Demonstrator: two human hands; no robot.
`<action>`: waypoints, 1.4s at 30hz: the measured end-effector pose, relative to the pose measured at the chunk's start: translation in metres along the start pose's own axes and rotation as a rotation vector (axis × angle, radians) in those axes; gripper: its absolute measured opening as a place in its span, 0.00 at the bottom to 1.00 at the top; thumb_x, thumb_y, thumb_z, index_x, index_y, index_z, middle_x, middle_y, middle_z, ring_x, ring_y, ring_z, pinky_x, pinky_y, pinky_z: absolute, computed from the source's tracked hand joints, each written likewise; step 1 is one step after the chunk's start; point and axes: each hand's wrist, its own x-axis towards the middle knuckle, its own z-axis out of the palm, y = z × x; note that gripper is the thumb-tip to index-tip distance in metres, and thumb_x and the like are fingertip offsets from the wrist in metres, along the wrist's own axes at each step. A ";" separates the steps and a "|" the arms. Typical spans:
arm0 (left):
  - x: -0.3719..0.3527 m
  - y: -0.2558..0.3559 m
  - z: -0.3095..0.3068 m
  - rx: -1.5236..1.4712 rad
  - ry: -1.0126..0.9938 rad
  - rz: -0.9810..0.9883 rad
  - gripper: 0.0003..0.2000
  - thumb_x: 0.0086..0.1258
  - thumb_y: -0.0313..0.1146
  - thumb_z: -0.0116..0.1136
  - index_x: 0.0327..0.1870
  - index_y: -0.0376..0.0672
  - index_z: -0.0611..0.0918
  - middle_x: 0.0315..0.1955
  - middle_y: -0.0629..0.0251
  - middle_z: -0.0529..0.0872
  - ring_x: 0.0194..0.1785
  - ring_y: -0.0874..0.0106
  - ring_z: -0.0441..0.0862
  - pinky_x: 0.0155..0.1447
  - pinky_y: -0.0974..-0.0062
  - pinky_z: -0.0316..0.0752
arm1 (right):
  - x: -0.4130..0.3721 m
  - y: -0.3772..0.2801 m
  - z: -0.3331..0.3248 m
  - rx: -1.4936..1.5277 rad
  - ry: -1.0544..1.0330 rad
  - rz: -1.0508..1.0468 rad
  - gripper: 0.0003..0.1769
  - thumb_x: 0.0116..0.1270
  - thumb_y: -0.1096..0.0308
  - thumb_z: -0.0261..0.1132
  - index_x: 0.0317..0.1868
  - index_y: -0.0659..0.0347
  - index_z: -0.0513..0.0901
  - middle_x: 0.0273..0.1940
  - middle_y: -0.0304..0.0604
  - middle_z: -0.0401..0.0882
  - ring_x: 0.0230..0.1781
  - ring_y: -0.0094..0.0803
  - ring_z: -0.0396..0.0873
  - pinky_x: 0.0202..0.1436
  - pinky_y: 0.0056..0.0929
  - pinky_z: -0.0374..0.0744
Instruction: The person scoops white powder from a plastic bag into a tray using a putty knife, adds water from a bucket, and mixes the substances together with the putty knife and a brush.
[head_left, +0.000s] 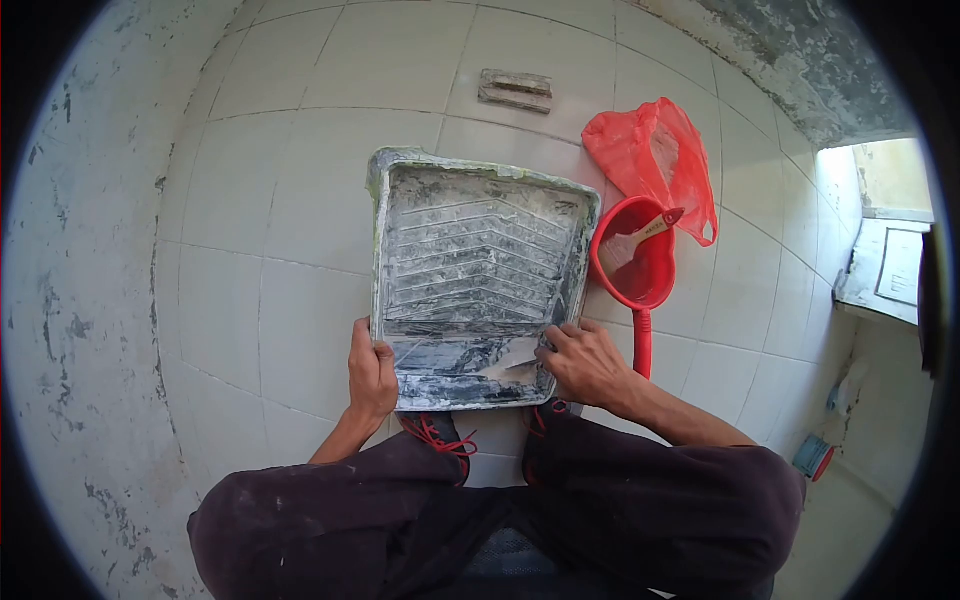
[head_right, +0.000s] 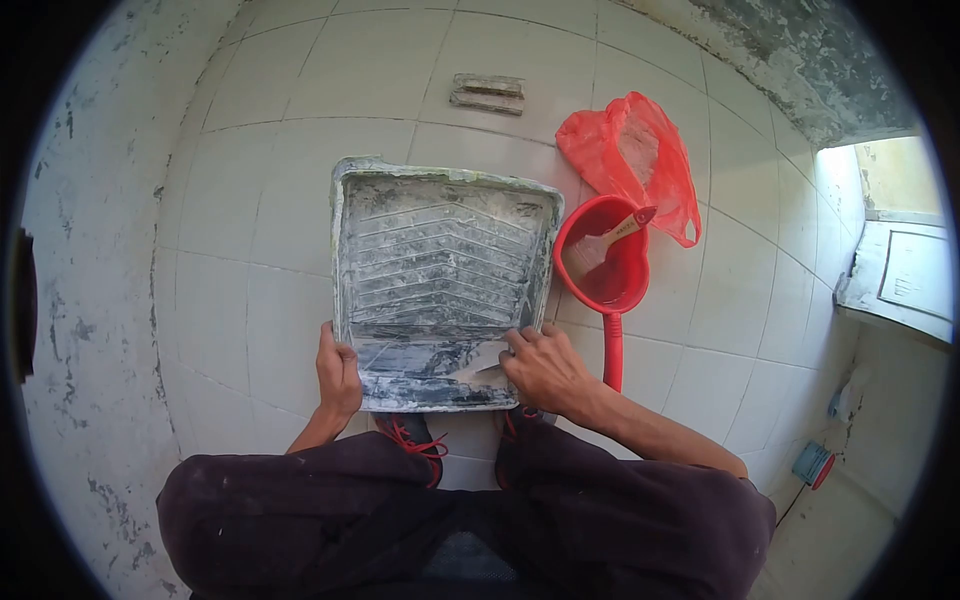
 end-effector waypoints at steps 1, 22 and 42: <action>0.000 -0.001 0.000 0.011 0.011 0.020 0.17 0.83 0.31 0.42 0.63 0.29 0.72 0.44 0.41 0.81 0.45 0.48 0.80 0.54 0.58 0.74 | -0.005 -0.004 -0.005 0.034 -0.018 0.059 0.12 0.50 0.70 0.71 0.37 0.62 0.87 0.40 0.46 0.79 0.46 0.43 0.85 0.45 0.41 0.80; 0.003 -0.003 0.003 0.008 0.043 0.110 0.17 0.81 0.28 0.42 0.64 0.29 0.72 0.46 0.39 0.82 0.46 0.49 0.81 0.56 0.59 0.74 | -0.074 -0.038 0.046 0.386 -0.135 0.165 0.19 0.66 0.71 0.67 0.57 0.66 0.79 0.47 0.56 0.76 0.28 0.58 0.84 0.30 0.51 0.86; 0.000 -0.002 0.002 0.009 0.019 0.059 0.18 0.84 0.33 0.42 0.66 0.30 0.71 0.44 0.42 0.81 0.43 0.52 0.81 0.52 0.59 0.74 | -0.052 -0.031 0.022 0.418 0.062 0.137 0.16 0.62 0.72 0.67 0.50 0.65 0.80 0.43 0.55 0.76 0.28 0.56 0.83 0.28 0.51 0.84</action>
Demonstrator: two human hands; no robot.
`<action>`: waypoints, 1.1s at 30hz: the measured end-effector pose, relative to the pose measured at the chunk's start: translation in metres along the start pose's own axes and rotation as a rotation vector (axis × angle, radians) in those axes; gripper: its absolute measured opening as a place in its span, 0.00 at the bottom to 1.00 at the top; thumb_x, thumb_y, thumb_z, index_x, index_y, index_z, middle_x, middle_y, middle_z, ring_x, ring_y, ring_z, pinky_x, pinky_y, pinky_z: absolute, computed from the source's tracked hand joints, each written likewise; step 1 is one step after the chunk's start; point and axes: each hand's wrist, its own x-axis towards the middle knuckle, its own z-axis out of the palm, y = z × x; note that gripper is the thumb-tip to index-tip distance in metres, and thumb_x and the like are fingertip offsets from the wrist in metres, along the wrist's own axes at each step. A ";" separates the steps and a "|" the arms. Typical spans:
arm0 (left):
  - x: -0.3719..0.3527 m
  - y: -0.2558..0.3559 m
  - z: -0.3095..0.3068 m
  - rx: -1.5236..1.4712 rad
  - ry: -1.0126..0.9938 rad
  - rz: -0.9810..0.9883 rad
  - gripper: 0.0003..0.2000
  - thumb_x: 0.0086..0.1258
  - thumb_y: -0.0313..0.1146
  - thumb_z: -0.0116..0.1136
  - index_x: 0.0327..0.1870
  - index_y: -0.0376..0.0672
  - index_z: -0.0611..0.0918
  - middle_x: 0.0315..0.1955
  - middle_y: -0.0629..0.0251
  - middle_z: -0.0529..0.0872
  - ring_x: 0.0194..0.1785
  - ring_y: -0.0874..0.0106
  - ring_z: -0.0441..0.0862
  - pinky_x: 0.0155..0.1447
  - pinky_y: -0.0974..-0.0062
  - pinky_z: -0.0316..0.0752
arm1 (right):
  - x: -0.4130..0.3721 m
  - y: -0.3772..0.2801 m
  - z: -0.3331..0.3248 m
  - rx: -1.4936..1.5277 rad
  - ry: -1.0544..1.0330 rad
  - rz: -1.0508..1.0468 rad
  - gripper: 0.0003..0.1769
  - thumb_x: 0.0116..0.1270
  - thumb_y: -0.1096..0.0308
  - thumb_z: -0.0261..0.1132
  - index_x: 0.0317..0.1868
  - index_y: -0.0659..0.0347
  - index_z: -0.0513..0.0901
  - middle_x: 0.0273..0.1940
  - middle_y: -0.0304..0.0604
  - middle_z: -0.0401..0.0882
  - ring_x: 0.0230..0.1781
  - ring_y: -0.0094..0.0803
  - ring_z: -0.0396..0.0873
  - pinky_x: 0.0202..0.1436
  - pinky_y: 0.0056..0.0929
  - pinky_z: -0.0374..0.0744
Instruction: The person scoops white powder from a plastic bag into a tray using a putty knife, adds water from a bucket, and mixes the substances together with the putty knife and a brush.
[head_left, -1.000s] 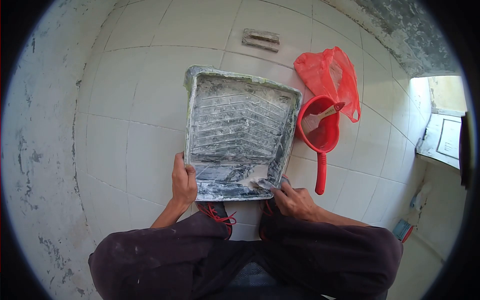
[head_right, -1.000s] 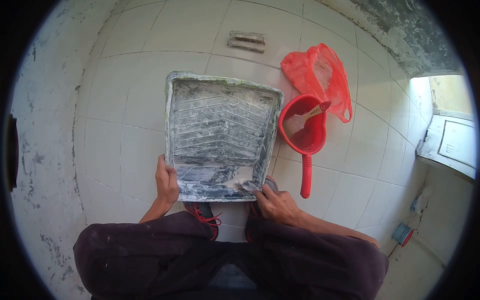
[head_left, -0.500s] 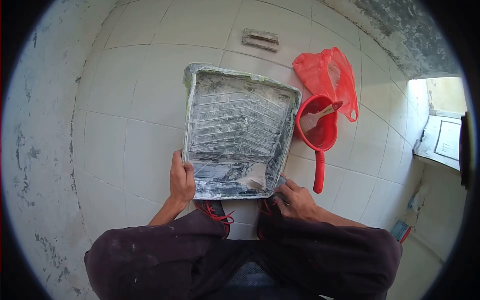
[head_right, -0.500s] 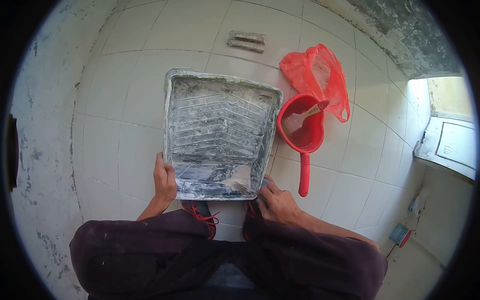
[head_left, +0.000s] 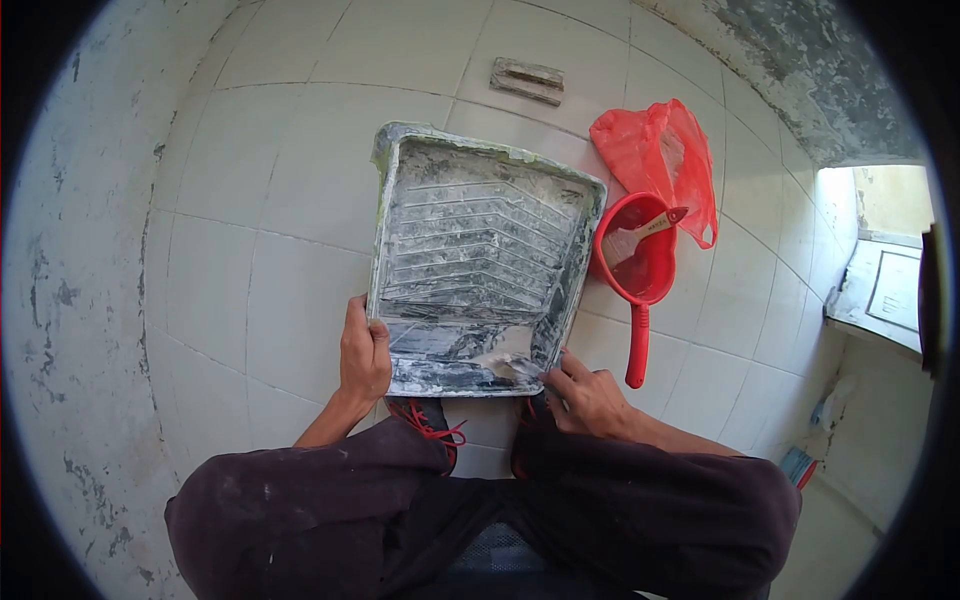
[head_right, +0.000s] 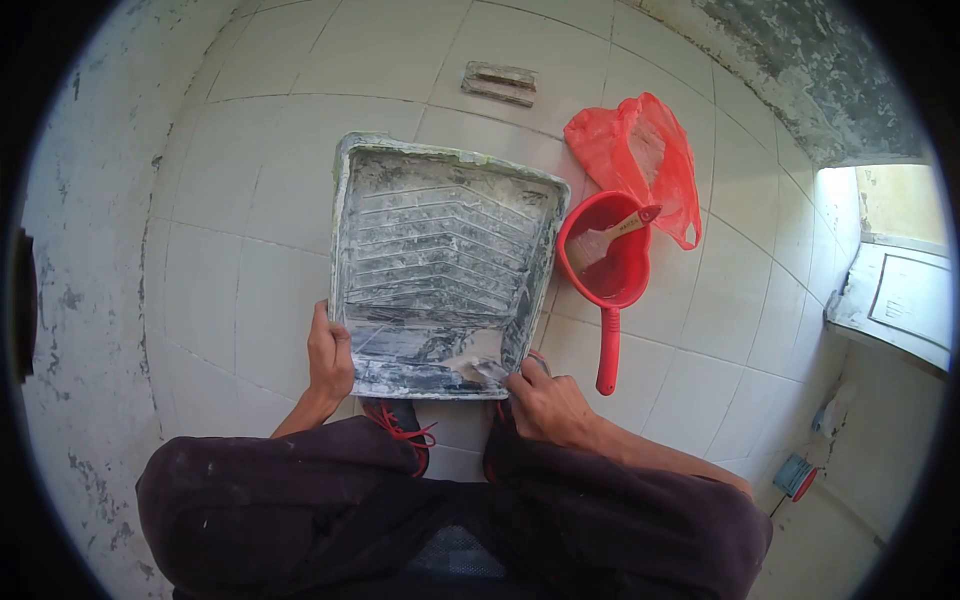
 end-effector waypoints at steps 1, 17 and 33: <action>0.001 0.000 0.000 -0.004 0.004 0.015 0.17 0.84 0.32 0.42 0.66 0.30 0.71 0.43 0.42 0.81 0.43 0.52 0.81 0.52 0.59 0.74 | 0.002 -0.004 -0.004 -0.038 0.008 0.018 0.15 0.62 0.73 0.67 0.50 0.66 0.80 0.43 0.56 0.76 0.29 0.56 0.83 0.28 0.51 0.84; 0.002 -0.002 0.002 -0.004 0.002 0.040 0.17 0.83 0.31 0.42 0.65 0.29 0.70 0.44 0.42 0.81 0.43 0.50 0.80 0.52 0.59 0.75 | 0.004 0.008 0.013 0.040 -0.076 0.109 0.13 0.62 0.71 0.67 0.46 0.68 0.80 0.42 0.62 0.78 0.33 0.64 0.83 0.36 0.59 0.83; 0.000 -0.001 0.001 0.015 0.016 0.052 0.17 0.82 0.29 0.42 0.66 0.29 0.70 0.46 0.38 0.81 0.45 0.48 0.80 0.54 0.58 0.75 | 0.003 0.000 -0.005 0.015 0.002 0.198 0.16 0.61 0.69 0.73 0.49 0.63 0.84 0.46 0.56 0.82 0.35 0.54 0.86 0.36 0.49 0.86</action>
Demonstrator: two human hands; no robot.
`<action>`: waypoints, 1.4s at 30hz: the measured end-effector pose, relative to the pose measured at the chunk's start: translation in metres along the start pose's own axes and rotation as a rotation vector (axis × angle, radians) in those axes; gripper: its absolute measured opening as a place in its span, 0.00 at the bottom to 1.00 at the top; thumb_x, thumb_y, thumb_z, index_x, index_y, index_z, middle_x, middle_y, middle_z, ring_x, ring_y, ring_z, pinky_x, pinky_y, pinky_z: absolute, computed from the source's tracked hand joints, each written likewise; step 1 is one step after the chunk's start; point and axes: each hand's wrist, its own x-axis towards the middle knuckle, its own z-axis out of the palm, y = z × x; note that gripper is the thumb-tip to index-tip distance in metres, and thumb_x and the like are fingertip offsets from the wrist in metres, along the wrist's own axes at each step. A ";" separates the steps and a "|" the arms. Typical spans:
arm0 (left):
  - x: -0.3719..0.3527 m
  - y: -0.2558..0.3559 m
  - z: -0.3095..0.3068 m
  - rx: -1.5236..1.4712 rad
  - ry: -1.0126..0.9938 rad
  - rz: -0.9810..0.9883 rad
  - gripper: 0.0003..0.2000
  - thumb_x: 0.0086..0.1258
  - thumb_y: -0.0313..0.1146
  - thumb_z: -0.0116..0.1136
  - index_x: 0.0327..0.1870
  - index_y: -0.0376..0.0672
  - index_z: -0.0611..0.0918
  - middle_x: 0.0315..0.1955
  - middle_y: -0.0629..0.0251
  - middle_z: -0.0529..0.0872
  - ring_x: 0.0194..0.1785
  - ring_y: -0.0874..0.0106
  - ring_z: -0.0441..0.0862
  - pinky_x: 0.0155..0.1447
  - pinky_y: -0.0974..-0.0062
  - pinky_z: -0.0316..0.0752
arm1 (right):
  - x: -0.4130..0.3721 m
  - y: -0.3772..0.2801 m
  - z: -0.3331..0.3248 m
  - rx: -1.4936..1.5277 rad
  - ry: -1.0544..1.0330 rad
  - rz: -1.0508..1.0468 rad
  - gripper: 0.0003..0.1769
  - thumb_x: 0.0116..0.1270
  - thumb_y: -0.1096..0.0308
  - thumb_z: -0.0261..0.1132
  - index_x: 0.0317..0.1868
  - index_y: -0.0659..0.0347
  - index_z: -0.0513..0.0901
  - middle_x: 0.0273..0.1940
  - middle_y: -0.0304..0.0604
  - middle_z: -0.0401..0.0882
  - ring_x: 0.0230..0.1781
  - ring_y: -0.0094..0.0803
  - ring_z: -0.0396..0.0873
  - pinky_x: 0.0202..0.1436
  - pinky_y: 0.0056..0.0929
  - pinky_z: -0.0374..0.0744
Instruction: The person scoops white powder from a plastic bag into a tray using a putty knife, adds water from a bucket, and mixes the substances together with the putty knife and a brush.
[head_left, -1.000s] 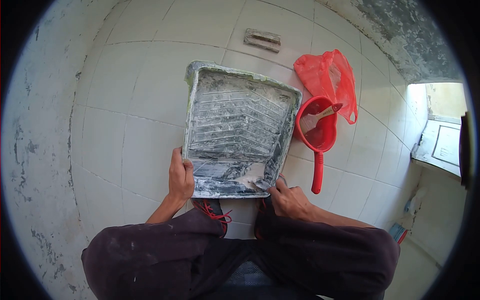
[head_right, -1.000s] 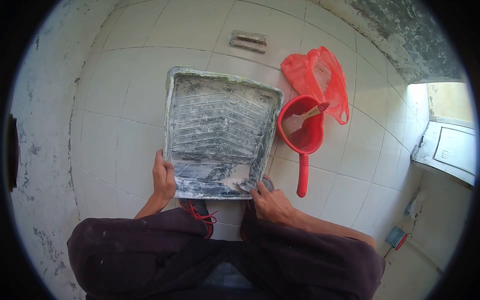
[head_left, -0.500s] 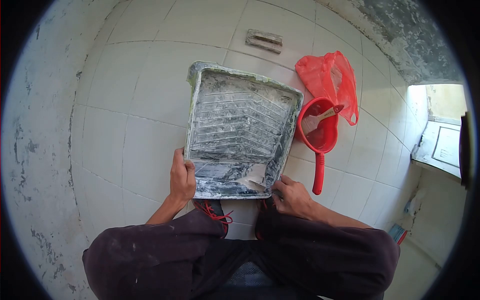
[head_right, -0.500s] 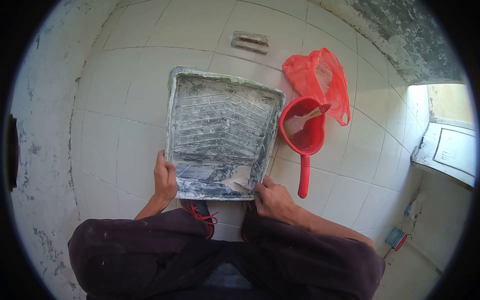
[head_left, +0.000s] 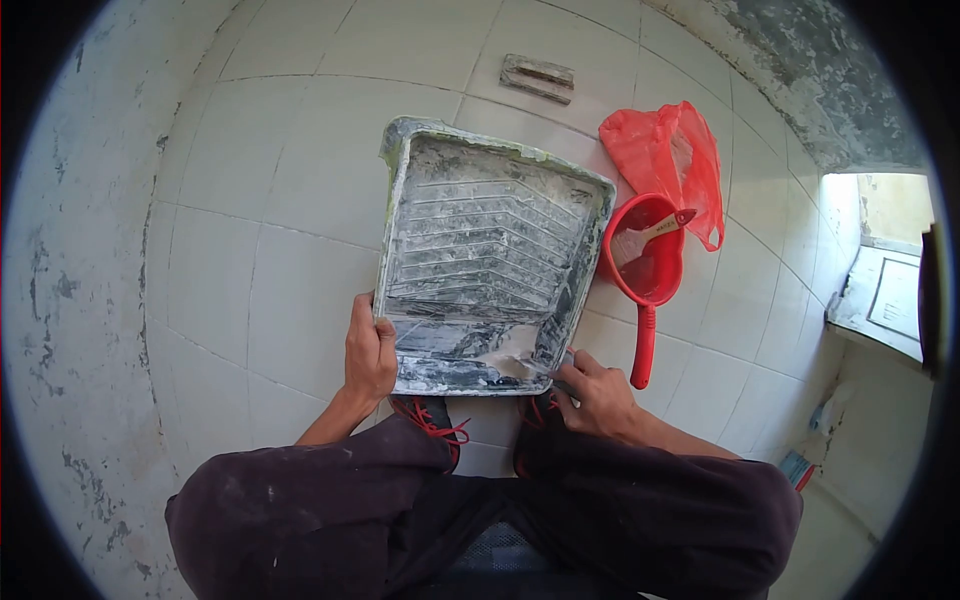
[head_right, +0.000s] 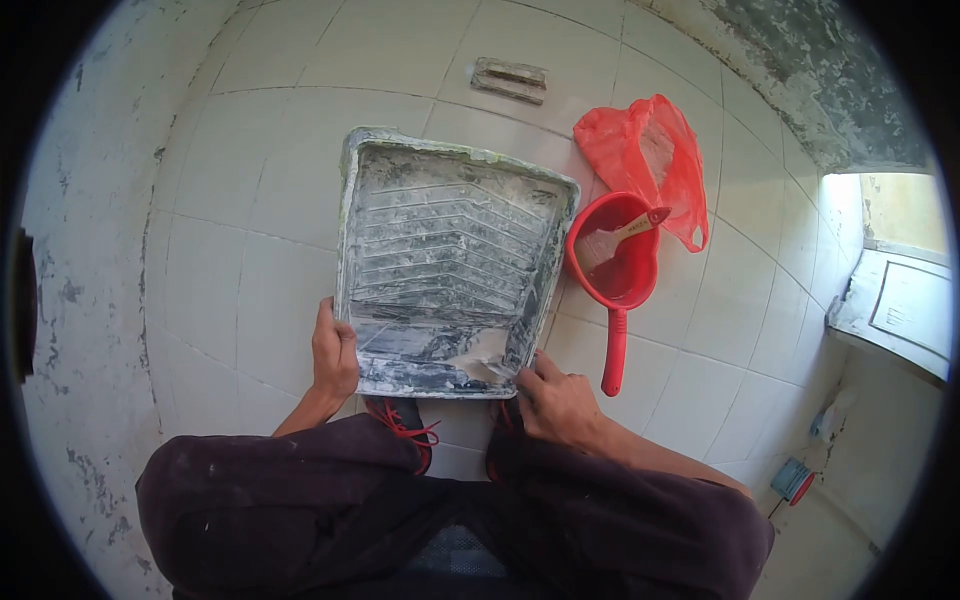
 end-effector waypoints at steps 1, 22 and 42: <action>0.000 -0.001 0.000 -0.011 -0.011 -0.031 0.17 0.82 0.29 0.42 0.66 0.29 0.70 0.46 0.39 0.81 0.45 0.48 0.80 0.54 0.58 0.75 | -0.002 0.000 -0.001 -0.089 -0.040 -0.049 0.16 0.60 0.69 0.73 0.49 0.62 0.84 0.48 0.55 0.82 0.34 0.52 0.86 0.33 0.48 0.86; -0.001 0.002 0.001 -0.023 0.004 -0.023 0.17 0.82 0.30 0.43 0.65 0.30 0.71 0.41 0.44 0.80 0.40 0.54 0.79 0.50 0.59 0.74 | 0.017 -0.010 -0.013 -0.026 -0.087 -0.074 0.09 0.59 0.73 0.66 0.41 0.66 0.83 0.40 0.60 0.78 0.33 0.61 0.83 0.35 0.57 0.83; -0.002 0.001 0.002 -0.020 0.000 -0.046 0.17 0.82 0.31 0.43 0.65 0.29 0.71 0.42 0.44 0.81 0.41 0.55 0.80 0.52 0.60 0.75 | 0.033 -0.009 -0.023 -0.112 -0.118 -0.083 0.12 0.56 0.71 0.68 0.41 0.62 0.89 0.38 0.54 0.79 0.30 0.56 0.84 0.35 0.52 0.83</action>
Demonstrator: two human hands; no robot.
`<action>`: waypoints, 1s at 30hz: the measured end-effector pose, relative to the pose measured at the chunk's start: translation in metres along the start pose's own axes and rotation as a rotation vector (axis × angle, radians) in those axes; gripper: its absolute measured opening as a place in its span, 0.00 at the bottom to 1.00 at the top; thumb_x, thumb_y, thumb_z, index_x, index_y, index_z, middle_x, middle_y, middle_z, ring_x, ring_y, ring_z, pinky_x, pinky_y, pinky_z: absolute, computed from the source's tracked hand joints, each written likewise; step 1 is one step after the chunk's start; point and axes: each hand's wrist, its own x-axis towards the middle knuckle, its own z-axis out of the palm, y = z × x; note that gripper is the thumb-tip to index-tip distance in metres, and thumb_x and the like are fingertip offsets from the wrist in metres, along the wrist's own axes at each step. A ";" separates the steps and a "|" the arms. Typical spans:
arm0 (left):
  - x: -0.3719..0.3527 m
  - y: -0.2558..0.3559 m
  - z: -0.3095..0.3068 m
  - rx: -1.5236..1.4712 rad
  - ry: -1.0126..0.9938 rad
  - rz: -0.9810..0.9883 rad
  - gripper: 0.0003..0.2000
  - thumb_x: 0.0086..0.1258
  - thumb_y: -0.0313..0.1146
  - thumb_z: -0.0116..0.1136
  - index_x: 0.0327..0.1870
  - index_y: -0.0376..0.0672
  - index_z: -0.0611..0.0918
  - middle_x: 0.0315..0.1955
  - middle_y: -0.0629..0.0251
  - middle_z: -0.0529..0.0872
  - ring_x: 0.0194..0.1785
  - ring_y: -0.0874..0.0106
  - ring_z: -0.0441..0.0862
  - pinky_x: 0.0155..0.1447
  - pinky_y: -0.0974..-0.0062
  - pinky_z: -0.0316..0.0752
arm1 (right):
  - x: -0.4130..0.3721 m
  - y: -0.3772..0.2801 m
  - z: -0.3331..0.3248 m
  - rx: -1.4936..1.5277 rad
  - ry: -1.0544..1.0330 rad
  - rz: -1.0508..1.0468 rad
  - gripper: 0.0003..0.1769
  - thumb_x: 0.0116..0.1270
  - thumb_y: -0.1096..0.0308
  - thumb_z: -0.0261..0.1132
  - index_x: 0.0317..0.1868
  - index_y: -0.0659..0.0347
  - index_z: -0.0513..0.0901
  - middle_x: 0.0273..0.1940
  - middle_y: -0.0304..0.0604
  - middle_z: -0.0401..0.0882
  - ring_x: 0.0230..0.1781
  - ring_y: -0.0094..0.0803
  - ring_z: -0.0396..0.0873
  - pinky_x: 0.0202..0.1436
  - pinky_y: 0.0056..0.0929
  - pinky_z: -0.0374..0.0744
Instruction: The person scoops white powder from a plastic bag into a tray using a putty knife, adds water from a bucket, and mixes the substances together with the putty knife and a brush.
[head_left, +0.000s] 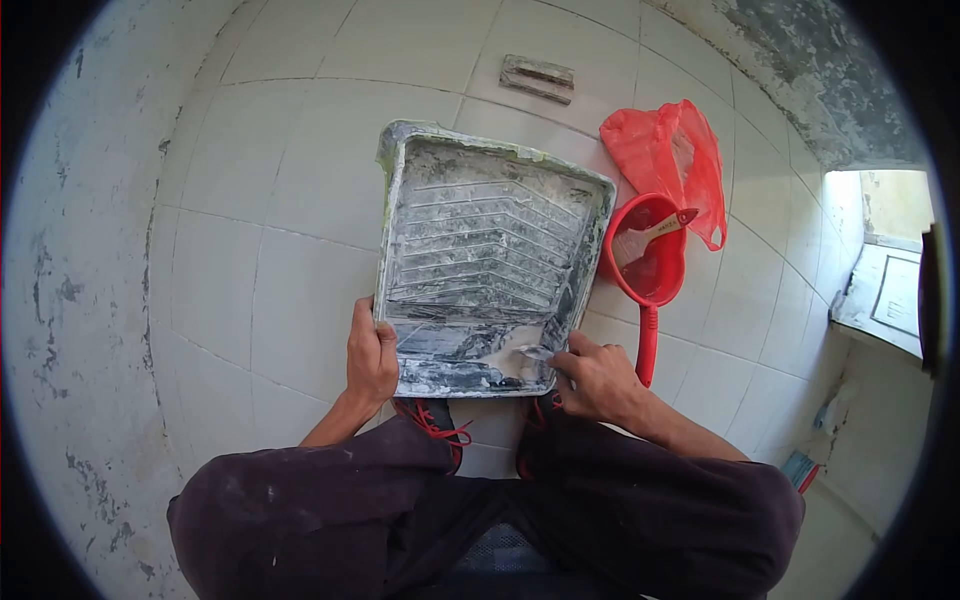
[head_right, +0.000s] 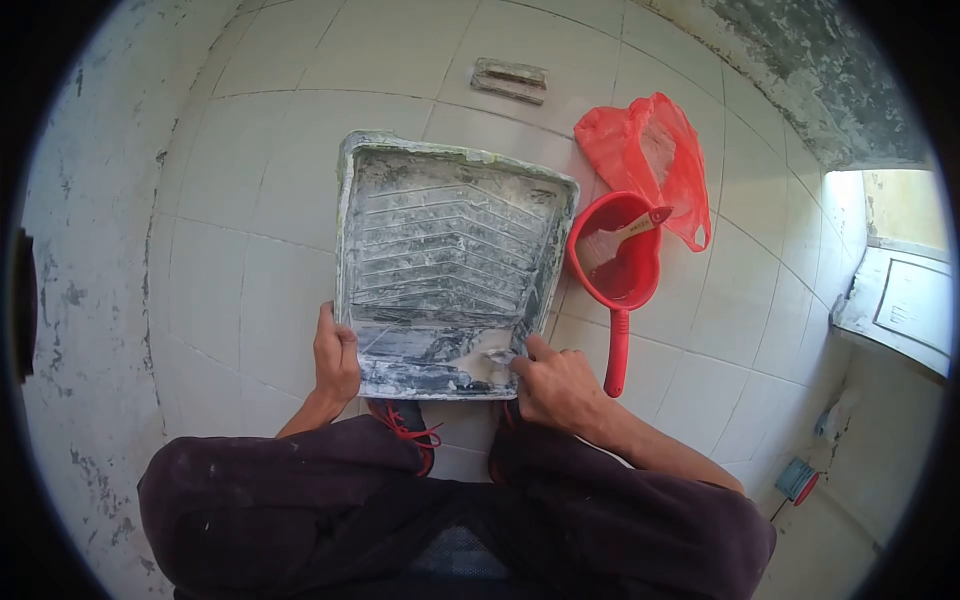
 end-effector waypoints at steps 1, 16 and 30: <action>0.000 -0.002 0.001 -0.003 0.007 0.030 0.17 0.82 0.30 0.43 0.65 0.29 0.71 0.42 0.43 0.81 0.42 0.54 0.80 0.52 0.60 0.75 | 0.001 0.000 0.000 -0.006 0.021 0.000 0.10 0.55 0.71 0.67 0.37 0.65 0.87 0.39 0.57 0.80 0.31 0.59 0.84 0.36 0.54 0.84; 0.001 -0.003 0.000 -0.009 -0.008 -0.012 0.18 0.81 0.29 0.43 0.66 0.30 0.71 0.46 0.41 0.81 0.43 0.52 0.80 0.53 0.60 0.75 | 0.007 0.001 0.005 0.055 0.044 -0.009 0.10 0.55 0.73 0.65 0.36 0.65 0.89 0.37 0.59 0.80 0.32 0.60 0.84 0.37 0.55 0.83; 0.000 -0.004 0.001 -0.031 -0.001 -0.006 0.17 0.82 0.30 0.43 0.66 0.30 0.71 0.46 0.41 0.81 0.46 0.51 0.80 0.56 0.61 0.74 | 0.004 -0.002 0.009 0.041 -0.050 0.035 0.14 0.55 0.70 0.68 0.43 0.61 0.92 0.36 0.53 0.81 0.33 0.56 0.85 0.40 0.53 0.83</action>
